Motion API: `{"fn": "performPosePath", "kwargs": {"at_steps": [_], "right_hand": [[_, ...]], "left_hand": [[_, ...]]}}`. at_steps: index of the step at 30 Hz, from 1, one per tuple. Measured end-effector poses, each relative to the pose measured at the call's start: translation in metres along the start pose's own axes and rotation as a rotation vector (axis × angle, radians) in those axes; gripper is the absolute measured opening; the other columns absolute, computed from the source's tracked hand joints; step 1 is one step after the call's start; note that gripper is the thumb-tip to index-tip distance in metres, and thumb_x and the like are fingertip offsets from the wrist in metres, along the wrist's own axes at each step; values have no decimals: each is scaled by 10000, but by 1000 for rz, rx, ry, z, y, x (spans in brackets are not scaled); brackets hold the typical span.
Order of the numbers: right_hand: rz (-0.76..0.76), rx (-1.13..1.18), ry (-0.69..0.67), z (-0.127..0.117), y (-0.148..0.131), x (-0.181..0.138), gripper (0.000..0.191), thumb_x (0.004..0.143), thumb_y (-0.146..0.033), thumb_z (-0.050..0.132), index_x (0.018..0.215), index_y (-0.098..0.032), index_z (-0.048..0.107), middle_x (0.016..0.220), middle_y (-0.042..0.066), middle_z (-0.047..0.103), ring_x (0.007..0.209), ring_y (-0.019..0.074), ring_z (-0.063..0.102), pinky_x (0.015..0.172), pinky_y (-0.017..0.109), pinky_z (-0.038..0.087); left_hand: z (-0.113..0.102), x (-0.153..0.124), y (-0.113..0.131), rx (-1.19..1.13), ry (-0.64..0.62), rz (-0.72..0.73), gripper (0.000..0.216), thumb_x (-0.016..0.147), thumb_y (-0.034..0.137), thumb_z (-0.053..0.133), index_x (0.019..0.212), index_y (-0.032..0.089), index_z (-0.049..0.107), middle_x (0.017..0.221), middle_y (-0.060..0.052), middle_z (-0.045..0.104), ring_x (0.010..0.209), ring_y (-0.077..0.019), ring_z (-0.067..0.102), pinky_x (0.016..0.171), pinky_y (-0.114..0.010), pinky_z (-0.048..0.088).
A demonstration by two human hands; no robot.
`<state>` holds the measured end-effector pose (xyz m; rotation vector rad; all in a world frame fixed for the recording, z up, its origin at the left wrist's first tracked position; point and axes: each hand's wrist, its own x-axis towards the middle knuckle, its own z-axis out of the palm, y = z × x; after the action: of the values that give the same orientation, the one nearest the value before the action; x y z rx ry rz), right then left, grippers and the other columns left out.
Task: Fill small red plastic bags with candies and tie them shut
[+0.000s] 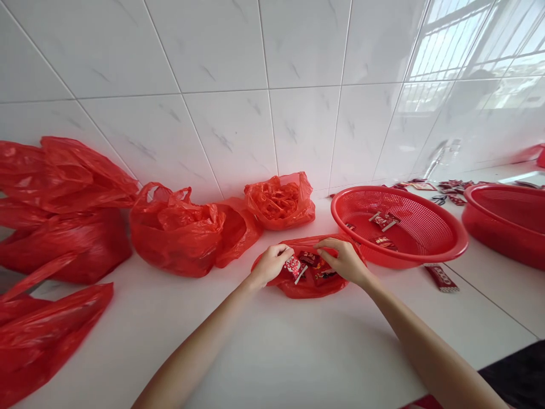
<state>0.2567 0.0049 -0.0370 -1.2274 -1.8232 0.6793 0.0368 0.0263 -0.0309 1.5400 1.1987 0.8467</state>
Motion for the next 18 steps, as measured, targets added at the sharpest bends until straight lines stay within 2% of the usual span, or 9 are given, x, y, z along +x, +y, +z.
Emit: {"fn": "performPosePath", "kwargs": {"at_steps": [2, 4, 7, 9, 12, 15, 16, 18], "right_hand": [[14, 19, -44, 1, -2, -1, 241, 906, -403, 594, 966, -223, 742, 1021, 82, 770, 957, 262, 712, 892, 403, 549], [11, 98, -111, 5, -3, -2, 329, 880, -472, 651, 1072, -214, 718, 1047, 84, 767, 987, 262, 703, 906, 402, 539], [27, 278, -176, 11, -3, -2, 461, 822, -472, 725, 1181, -189, 665, 950, 70, 756, 888, 238, 700, 825, 378, 551], [58, 374, -136, 13, -2, -2, 420, 813, -450, 724, 1126, -178, 657, 793, 29, 712, 757, 207, 679, 741, 350, 547], [81, 407, 32, 10, 0, -1, 281, 807, -396, 682, 994, -190, 644, 663, -25, 597, 642, 164, 605, 662, 314, 520], [101, 350, 204, 5, 2, 0, 215, 774, -345, 639, 933, -200, 646, 661, -32, 531, 618, 147, 540, 618, 293, 507], [116, 333, 224, 4, 3, 0, 212, 769, -337, 621, 929, -201, 652, 665, -28, 528, 620, 148, 536, 613, 294, 513], [147, 297, 168, 3, 4, 0, 238, 776, -327, 581, 956, -203, 673, 697, -10, 567, 645, 165, 568, 617, 310, 540]], "left_hand": [[1, 1, -1, -34, 15, 26, 371, 774, 541, 622, 666, 188, 580, 662, 13, 573, 667, -160, 506, 658, -275, 387], [5, 0, 0, -70, 18, 52, 400, 801, 576, 596, 734, 182, 616, 720, 2, 609, 704, -165, 537, 700, -281, 421], [11, -3, 3, -140, 22, 90, 402, 810, 579, 607, 798, 181, 661, 778, -12, 650, 755, -177, 576, 739, -289, 454], [14, -4, 4, -174, 37, 97, 378, 805, 554, 628, 815, 182, 693, 799, -22, 675, 784, -191, 601, 760, -298, 470], [15, -4, 4, -169, 53, 89, 327, 821, 500, 613, 816, 193, 727, 849, -44, 724, 851, -226, 650, 827, -328, 496], [14, -7, 2, 79, 56, 103, 223, 846, 394, 608, 899, 227, 747, 958, -60, 762, 951, -265, 680, 882, -360, 495], [15, -9, 2, 231, 58, 108, 195, 844, 348, 622, 942, 233, 746, 993, -68, 764, 975, -279, 682, 878, -369, 493], [16, -12, 0, 534, 37, 117, 216, 819, 271, 661, 1018, 219, 730, 1049, -102, 752, 1006, -313, 679, 845, -384, 491]]}}
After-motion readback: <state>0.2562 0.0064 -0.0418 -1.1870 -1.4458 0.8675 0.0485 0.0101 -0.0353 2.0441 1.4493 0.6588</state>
